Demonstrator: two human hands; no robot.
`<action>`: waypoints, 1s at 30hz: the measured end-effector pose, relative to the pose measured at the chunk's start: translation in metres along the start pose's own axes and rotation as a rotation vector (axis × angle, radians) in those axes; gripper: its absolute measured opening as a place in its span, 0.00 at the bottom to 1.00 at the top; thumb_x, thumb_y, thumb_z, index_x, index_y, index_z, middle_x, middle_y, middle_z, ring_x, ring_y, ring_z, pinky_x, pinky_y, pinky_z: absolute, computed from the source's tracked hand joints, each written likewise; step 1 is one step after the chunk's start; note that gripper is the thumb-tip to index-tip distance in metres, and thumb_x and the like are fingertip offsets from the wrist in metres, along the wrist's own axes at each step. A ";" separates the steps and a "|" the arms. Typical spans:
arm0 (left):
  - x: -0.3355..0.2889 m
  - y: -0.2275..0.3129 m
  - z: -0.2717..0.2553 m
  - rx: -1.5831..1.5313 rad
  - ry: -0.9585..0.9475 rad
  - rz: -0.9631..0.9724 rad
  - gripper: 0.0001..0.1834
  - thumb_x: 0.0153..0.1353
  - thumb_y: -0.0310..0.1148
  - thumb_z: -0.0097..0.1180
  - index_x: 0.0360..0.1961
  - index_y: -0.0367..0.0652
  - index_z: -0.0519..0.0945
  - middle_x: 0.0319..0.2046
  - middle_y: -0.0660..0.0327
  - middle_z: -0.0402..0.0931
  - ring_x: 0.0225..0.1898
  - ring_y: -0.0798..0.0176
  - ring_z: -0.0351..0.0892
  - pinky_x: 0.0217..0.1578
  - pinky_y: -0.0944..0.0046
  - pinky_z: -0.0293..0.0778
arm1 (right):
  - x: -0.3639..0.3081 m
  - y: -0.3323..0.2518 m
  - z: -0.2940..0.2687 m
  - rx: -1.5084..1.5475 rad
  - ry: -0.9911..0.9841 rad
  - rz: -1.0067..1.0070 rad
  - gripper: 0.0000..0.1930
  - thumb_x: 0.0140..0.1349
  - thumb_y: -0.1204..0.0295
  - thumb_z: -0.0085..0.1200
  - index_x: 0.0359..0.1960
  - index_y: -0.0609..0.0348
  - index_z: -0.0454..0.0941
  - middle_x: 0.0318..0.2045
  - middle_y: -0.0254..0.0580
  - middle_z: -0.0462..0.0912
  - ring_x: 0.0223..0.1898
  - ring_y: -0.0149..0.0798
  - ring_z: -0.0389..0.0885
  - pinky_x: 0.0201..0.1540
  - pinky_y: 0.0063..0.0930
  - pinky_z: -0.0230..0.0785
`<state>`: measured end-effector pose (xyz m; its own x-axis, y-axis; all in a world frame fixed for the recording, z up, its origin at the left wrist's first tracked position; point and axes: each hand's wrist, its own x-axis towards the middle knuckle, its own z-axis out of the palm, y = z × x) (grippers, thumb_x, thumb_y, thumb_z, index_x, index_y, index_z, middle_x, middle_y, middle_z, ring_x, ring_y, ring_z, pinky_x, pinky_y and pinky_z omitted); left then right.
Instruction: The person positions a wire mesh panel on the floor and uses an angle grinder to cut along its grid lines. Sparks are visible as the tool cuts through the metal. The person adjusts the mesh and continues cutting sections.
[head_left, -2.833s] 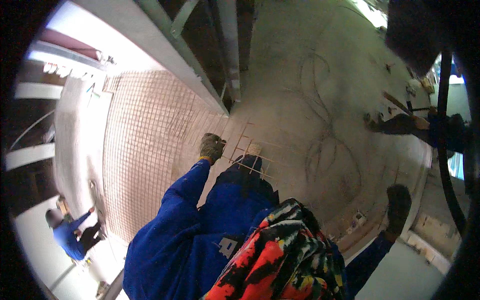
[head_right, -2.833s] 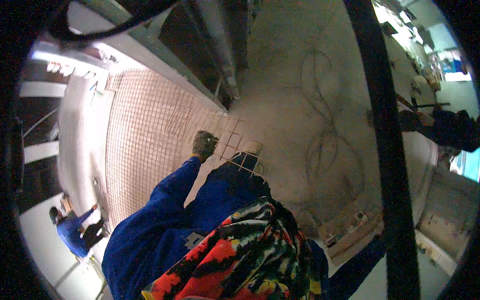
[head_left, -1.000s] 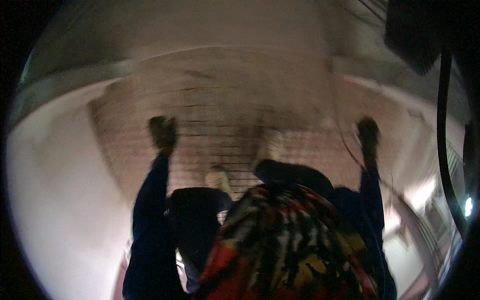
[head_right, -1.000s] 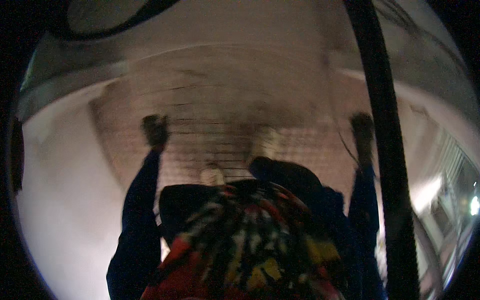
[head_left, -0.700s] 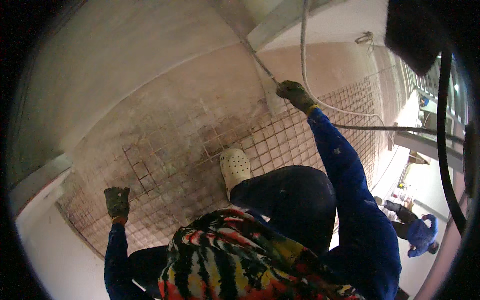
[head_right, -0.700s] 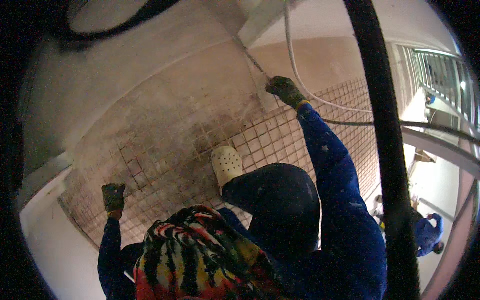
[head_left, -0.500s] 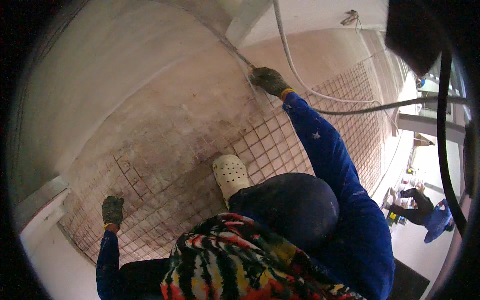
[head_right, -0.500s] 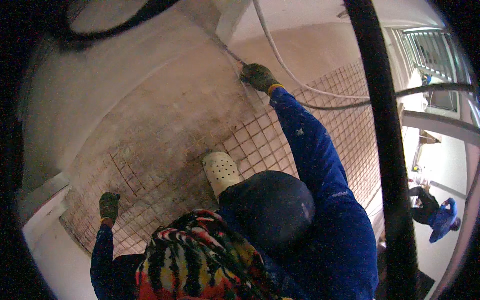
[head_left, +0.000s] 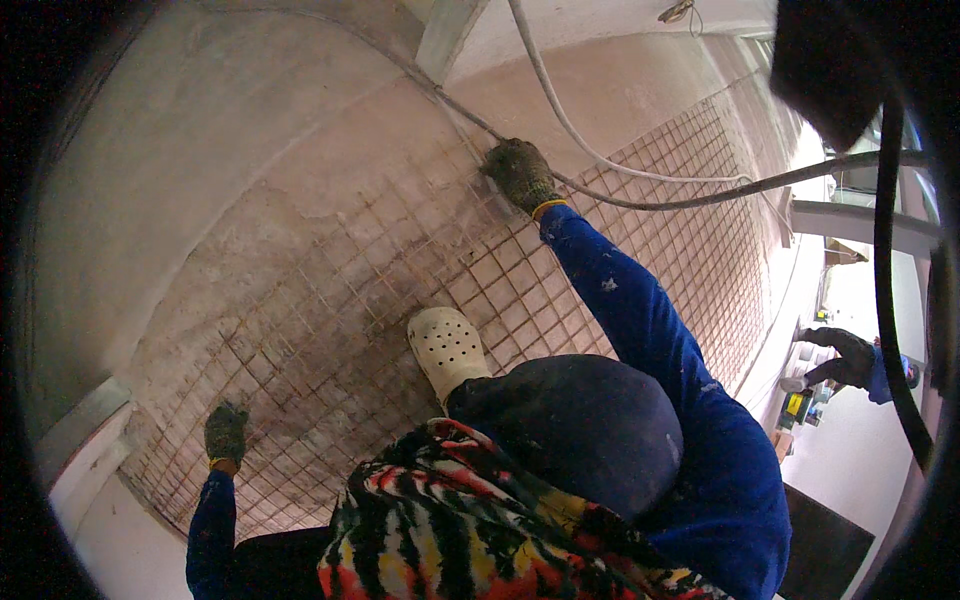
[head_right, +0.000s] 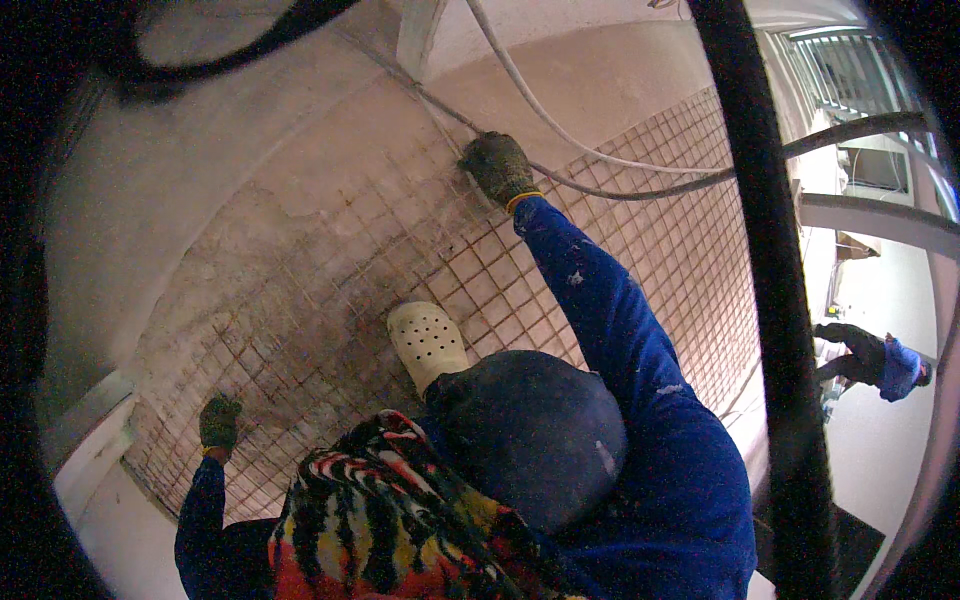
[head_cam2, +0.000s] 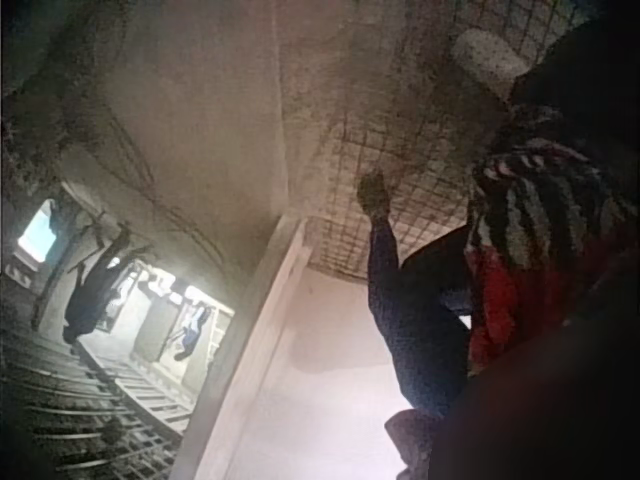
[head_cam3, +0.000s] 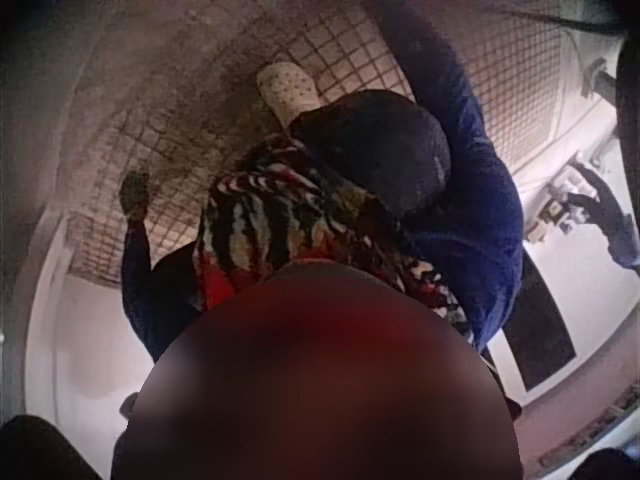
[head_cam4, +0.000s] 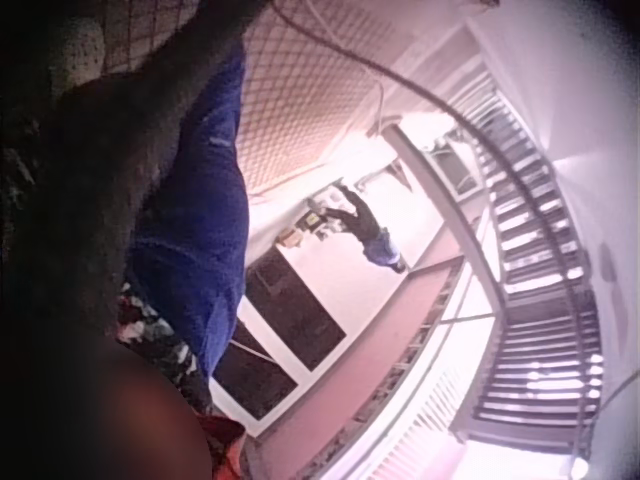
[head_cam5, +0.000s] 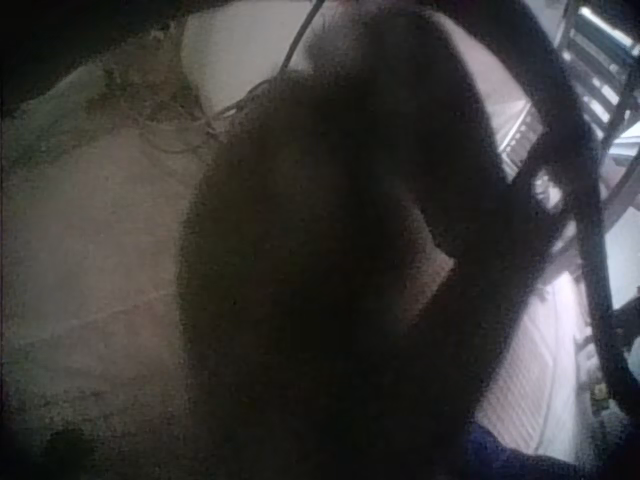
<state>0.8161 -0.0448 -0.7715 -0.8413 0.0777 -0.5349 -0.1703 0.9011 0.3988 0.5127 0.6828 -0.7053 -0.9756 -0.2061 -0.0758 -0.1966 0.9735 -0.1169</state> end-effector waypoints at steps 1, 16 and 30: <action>-0.003 -0.003 0.002 0.031 0.056 0.123 0.26 0.63 0.50 0.53 0.50 0.38 0.79 0.49 0.46 0.78 0.52 0.42 0.75 0.56 0.47 0.68 | -0.004 0.000 0.001 0.071 0.103 -0.038 0.16 0.57 0.56 0.57 0.33 0.57 0.84 0.37 0.55 0.82 0.43 0.58 0.79 0.48 0.50 0.70; 0.004 0.022 -0.007 0.506 -0.051 0.044 0.19 0.64 0.44 0.52 0.47 0.40 0.78 0.46 0.49 0.78 0.49 0.45 0.77 0.49 0.47 0.72 | 0.018 0.014 -0.005 -0.020 -0.084 -0.191 0.24 0.58 0.46 0.54 0.34 0.57 0.84 0.36 0.54 0.83 0.44 0.57 0.79 0.50 0.49 0.70; 0.008 0.039 -0.020 0.457 0.015 0.166 0.26 0.64 0.52 0.52 0.44 0.35 0.80 0.40 0.46 0.81 0.45 0.42 0.78 0.45 0.46 0.73 | 0.028 0.019 -0.011 -0.054 -0.210 -0.149 0.27 0.58 0.42 0.52 0.33 0.55 0.84 0.38 0.52 0.83 0.45 0.56 0.79 0.51 0.48 0.70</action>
<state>0.7925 -0.0173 -0.7454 -0.8459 0.2330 -0.4797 0.2066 0.9724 0.1080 0.4807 0.6968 -0.6988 -0.8950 -0.3579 -0.2662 -0.3467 0.9337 -0.0898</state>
